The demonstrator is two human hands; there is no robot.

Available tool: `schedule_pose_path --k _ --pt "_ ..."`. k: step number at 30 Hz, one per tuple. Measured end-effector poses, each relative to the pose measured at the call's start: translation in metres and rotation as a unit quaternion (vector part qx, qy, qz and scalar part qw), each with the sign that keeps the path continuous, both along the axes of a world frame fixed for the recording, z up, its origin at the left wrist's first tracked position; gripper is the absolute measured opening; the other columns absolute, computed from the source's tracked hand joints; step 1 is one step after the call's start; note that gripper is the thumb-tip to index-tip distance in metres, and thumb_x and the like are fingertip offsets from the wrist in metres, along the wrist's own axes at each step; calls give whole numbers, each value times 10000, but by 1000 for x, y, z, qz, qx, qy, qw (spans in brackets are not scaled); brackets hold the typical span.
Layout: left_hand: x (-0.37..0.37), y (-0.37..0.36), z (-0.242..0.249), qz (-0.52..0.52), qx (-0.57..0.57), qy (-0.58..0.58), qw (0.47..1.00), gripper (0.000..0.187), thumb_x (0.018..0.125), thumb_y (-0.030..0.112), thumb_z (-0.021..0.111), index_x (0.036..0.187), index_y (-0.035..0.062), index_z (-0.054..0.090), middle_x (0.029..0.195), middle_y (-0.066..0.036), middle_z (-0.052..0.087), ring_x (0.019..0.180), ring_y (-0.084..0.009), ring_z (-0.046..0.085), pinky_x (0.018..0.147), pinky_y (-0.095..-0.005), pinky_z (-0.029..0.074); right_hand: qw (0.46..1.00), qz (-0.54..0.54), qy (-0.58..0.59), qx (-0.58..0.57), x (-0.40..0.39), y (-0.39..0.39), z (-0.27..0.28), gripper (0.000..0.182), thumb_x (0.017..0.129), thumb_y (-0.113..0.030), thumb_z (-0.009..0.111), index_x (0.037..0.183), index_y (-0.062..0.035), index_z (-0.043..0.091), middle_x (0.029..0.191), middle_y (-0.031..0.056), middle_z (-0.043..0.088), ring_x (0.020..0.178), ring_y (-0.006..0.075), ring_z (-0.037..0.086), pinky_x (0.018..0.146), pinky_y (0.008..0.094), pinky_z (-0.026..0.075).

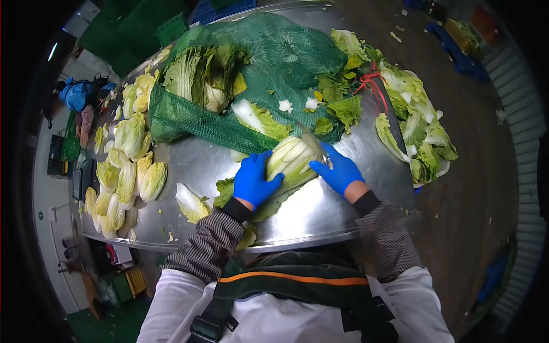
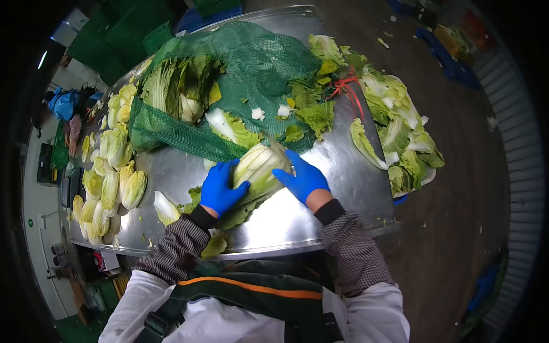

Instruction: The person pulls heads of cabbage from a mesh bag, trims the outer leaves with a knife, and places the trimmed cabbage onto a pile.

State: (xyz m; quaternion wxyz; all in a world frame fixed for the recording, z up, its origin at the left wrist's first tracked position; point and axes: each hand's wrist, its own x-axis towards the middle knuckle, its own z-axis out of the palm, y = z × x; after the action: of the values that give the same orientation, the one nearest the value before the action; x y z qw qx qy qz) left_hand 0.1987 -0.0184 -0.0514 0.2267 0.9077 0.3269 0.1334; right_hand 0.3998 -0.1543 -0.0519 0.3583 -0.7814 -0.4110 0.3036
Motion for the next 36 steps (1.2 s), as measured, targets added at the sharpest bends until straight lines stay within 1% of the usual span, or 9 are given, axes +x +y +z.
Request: schedule_pose_path --k 6,9,10,15,20,27,31,33,36 --pt "-9 5 1 -18 -1 -67 998 498 724 329 723 1137 93 575 965 -114 598 819 -293 589 741 -386 491 993 -93 64 23 -22 -10 -11 494 786 -487 676 986 -60 530 856 118 618 772 261 604 720 355 480" --pt "-25 41 -7 190 -390 -149 889 442 764 313 713 1122 88 587 926 -76 596 794 -243 586 753 -360 494 987 -102 121 19 -27 -22 -14 466 783 -474 688 908 -62 509 768 64 557 701 185 536 681 320 461" --pt "-28 44 -1 182 -387 -93 899 568 747 378 741 1170 44 560 1005 -124 588 952 -235 590 833 -369 480 985 -105 132 30 -30 -23 -17 467 782 -474 689 910 -62 511 773 66 559 707 187 540 681 322 461" --pt "5 0 20 -11 0 77 997 767 682 442 766 1293 92 462 1135 -185 521 1038 -337 541 879 -391 460 980 -119 157 33 -28 -12 -21 487 775 -488 690 904 -53 512 779 80 560 704 217 545 678 343 457" --pt "14 0 25 -9 -11 126 992 610 672 342 746 1180 101 509 987 -172 532 873 -349 574 759 -407 487 993 -101 53 -8 -28 -3 -11 501 767 -502 690 905 -54 512 767 99 563 688 257 550 658 359 454" --pt "-38 19 -1 101 -220 -165 956 512 723 124 702 1166 10 470 975 -88 564 846 -166 568 744 -304 478 995 -75 64 3 -28 0 -26 368 790 -370 657 900 -51 510 823 146 593 766 346 582 684 409 458" --pt "-87 67 -20 178 -294 -290 893 537 731 17 626 1232 15 434 1030 -112 569 913 -225 570 802 -317 473 996 -64 51 -28 -33 -12 -52 271 798 -279 611 934 -59 531 896 155 612 825 363 594 716 417 463" --pt "-115 81 -11 184 28 74 980 631 720 70 661 1294 19 402 1071 -186 555 995 -330 548 854 -391 459 995 -63 42 -61 -37 -16 -50 309 810 -309 621 1002 -79 544 958 141 633 874 338 614 752 397 481" --pt "-94 71 16 103 143 -8 984 673 733 127 692 1326 2 398 1133 -189 542 1070 -345 517 937 -415 407 997 -69 5 21 -50 -11 -35 467 817 -404 650 1129 -81 520 995 145 649 918 311 636 787 384 499"
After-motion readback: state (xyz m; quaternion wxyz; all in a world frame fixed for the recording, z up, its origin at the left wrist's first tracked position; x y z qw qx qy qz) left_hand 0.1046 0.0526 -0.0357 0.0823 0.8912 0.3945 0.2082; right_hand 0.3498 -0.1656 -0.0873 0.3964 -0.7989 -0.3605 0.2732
